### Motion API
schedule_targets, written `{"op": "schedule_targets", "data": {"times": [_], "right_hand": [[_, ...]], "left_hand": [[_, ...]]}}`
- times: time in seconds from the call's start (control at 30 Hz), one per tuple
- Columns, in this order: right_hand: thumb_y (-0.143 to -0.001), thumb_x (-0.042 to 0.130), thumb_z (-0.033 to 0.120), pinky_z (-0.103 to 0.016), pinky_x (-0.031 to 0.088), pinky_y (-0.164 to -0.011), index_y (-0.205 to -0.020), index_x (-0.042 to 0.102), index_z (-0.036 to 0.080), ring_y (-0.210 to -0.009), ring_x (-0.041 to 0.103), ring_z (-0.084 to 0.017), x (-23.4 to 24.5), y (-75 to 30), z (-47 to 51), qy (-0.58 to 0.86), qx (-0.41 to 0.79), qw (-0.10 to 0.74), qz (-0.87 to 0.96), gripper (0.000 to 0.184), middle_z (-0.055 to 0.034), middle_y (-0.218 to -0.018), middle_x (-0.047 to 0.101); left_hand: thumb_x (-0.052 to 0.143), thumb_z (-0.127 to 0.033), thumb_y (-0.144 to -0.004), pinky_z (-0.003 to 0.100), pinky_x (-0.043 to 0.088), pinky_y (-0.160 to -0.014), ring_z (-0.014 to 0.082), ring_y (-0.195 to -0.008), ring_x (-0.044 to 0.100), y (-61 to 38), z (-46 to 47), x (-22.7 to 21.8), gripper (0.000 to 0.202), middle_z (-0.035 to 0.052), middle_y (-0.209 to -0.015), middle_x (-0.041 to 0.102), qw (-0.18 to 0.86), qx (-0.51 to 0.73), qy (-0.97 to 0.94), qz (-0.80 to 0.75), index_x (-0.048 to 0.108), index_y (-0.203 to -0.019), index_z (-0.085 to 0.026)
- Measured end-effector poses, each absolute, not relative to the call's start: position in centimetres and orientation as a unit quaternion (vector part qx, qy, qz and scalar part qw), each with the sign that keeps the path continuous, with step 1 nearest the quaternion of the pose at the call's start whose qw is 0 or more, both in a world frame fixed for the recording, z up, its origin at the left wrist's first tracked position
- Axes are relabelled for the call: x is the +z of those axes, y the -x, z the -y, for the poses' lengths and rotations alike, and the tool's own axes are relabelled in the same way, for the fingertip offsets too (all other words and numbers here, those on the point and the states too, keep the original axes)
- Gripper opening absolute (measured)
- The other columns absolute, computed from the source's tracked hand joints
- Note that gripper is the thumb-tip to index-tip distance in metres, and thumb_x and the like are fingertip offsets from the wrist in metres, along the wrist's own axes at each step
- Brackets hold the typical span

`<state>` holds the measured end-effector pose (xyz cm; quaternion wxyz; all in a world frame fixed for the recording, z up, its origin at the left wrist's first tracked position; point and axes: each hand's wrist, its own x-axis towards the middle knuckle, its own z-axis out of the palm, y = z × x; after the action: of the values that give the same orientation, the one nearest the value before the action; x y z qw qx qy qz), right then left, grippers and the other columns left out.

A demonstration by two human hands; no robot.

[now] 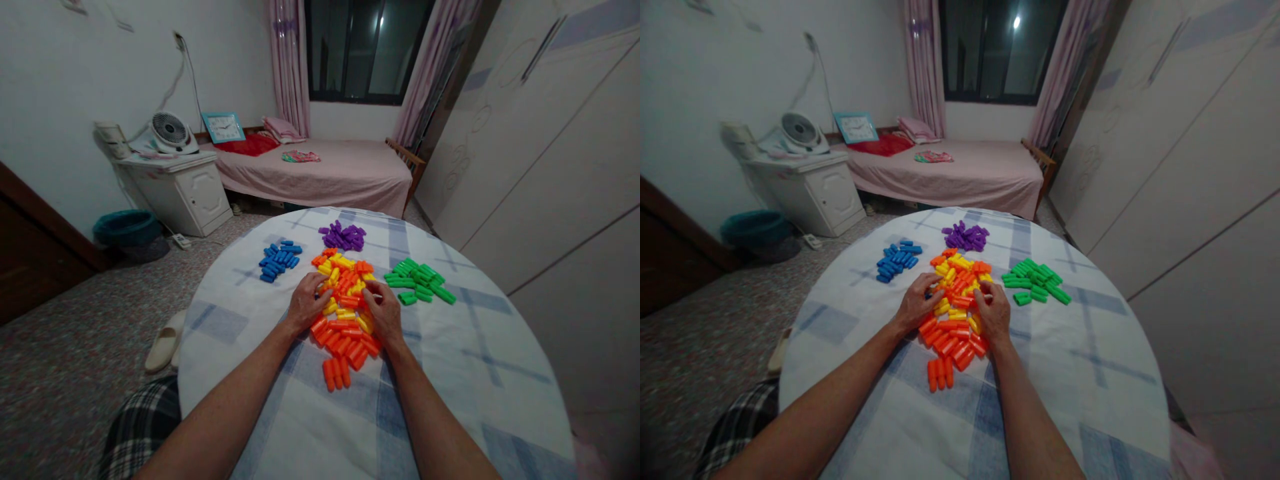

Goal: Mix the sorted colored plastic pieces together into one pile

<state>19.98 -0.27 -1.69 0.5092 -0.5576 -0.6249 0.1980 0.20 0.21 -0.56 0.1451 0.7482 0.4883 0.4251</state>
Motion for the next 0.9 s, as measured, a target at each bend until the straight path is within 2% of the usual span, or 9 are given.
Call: {"op": "schedule_targets", "data": {"times": [0.13, 0.2, 0.3, 0.4, 0.5, 0.63, 0.73, 0.83, 0.9], "right_hand": [[-0.076, 0.059, 0.047, -0.043, 0.042, -0.094, -0.117, 0.057, 0.019, -0.109, 0.052, -0.024, -1.68, -19.89, 0.43, 0.517, 0.147, 0.435, 0.722, 0.049, -0.0106, -0.116, 0.059], [-0.072, 0.064, 0.047, -0.046, 0.038, -0.099, -0.117, 0.058, 0.021, -0.115, 0.048, -0.026, -1.69, -19.78, 0.6, 0.498, 0.119, 0.391, 0.765, 0.053, -0.0104, -0.12, 0.057], [-0.072, 0.065, 0.042, -0.046, 0.04, -0.096, -0.114, 0.06, 0.023, -0.114, 0.049, -0.027, -1.69, -19.66, 0.78, 0.496, 0.101, 0.361, 0.784, 0.046, -0.0096, -0.119, 0.057], [-0.077, 0.059, 0.034, -0.043, 0.043, -0.093, -0.107, 0.063, 0.023, -0.106, 0.052, -0.024, -1.68, -19.63, 0.71, 0.509, 0.106, 0.369, 0.77, 0.032, -0.0084, -0.108, 0.061], [-0.078, 0.055, 0.03, -0.041, 0.044, -0.091, -0.102, 0.063, 0.023, -0.101, 0.055, -0.023, -1.75, -19.62, 0.53, 0.514, 0.122, 0.402, 0.748, 0.026, -0.0073, -0.102, 0.063], [-0.081, 0.051, 0.041, -0.035, 0.048, -0.081, -0.102, 0.062, 0.02, -0.091, 0.06, -0.021, -1.74, -19.64, 0.5, 0.539, 0.176, 0.458, 0.684, 0.032, -0.0067, -0.101, 0.065], [-0.085, 0.041, 0.046, -0.032, 0.048, -0.075, -0.104, 0.062, 0.02, -0.082, 0.062, -0.019, -1.47, -19.68, 0.69, 0.57, 0.217, 0.467, 0.64, 0.038, -0.0042, -0.095, 0.067], [-0.088, 0.036, 0.047, -0.032, 0.046, -0.081, -0.106, 0.061, 0.021, -0.09, 0.061, -0.019, -1.28, -19.67, 0.82, 0.58, 0.217, 0.463, 0.634, 0.04, -0.0047, -0.101, 0.067], [-0.085, 0.042, 0.047, -0.035, 0.045, -0.086, -0.11, 0.059, 0.021, -0.097, 0.059, -0.021, -1.37, -19.57, 0.79, 0.567, 0.201, 0.45, 0.66, 0.04, -0.0071, -0.108, 0.064]], "left_hand": [[0.066, -0.037, -0.074, 0.042, 0.041, -0.1, 0.0246, -0.116, 0.05, 0.13, -0.25, -0.94, 0.057, 0.0112, -0.125, 0.055, 0.145, 0.361, -0.798, -0.46, 0.05, -0.126, -0.018], [0.065, -0.034, -0.075, 0.042, 0.04, -0.1, 0.0245, -0.117, 0.05, 0.15, -0.19, -1.04, 0.06, 0.012, -0.127, 0.054, 0.147, 0.349, -0.806, -0.455, 0.047, -0.129, -0.017], [0.063, -0.029, -0.076, 0.041, 0.043, -0.098, 0.0227, -0.113, 0.052, 0.02, -0.1, -0.99, 0.055, 0.0109, -0.123, 0.057, 0.15, 0.355, -0.799, -0.462, 0.048, -0.127, -0.018], [0.064, -0.028, -0.075, 0.04, 0.044, -0.096, 0.0221, -0.11, 0.054, -0.18, 0.0, -0.69, 0.051, 0.0099, -0.118, 0.059, 0.156, 0.365, -0.795, -0.458, 0.051, -0.124, -0.019], [0.064, -0.029, -0.075, 0.039, 0.043, -0.097, 0.0222, -0.112, 0.053, -0.36, 0.14, -0.28, 0.05, 0.0099, -0.12, 0.059, 0.173, 0.388, -0.781, -0.458, 0.053, -0.122, -0.019], [0.062, -0.03, -0.077, 0.037, 0.045, -0.094, 0.0203, -0.107, 0.057, -0.45, 0.26, -0.06, 0.047, 0.0064, -0.115, 0.062, 0.2, 0.42, -0.736, -0.492, 0.053, -0.122, -0.021], [0.055, -0.034, -0.082, 0.034, 0.047, -0.09, 0.0186, -0.102, 0.059, -0.38, 0.15, -0.31, 0.043, 0.0042, -0.107, 0.065, 0.218, 0.427, -0.714, -0.51, 0.052, -0.123, -0.021], [0.046, -0.036, -0.088, 0.034, 0.047, -0.091, 0.0184, -0.102, 0.059, -0.29, -0.07, -0.72, 0.041, 0.0071, -0.11, 0.063, 0.216, 0.433, -0.71, -0.511, 0.05, -0.125, -0.019], [0.048, -0.037, -0.087, 0.036, 0.046, -0.093, 0.0196, -0.105, 0.058, -0.28, -0.21, -0.94, 0.044, 0.0098, -0.115, 0.061, 0.199, 0.434, -0.718, -0.506, 0.049, -0.126, -0.017]]}}
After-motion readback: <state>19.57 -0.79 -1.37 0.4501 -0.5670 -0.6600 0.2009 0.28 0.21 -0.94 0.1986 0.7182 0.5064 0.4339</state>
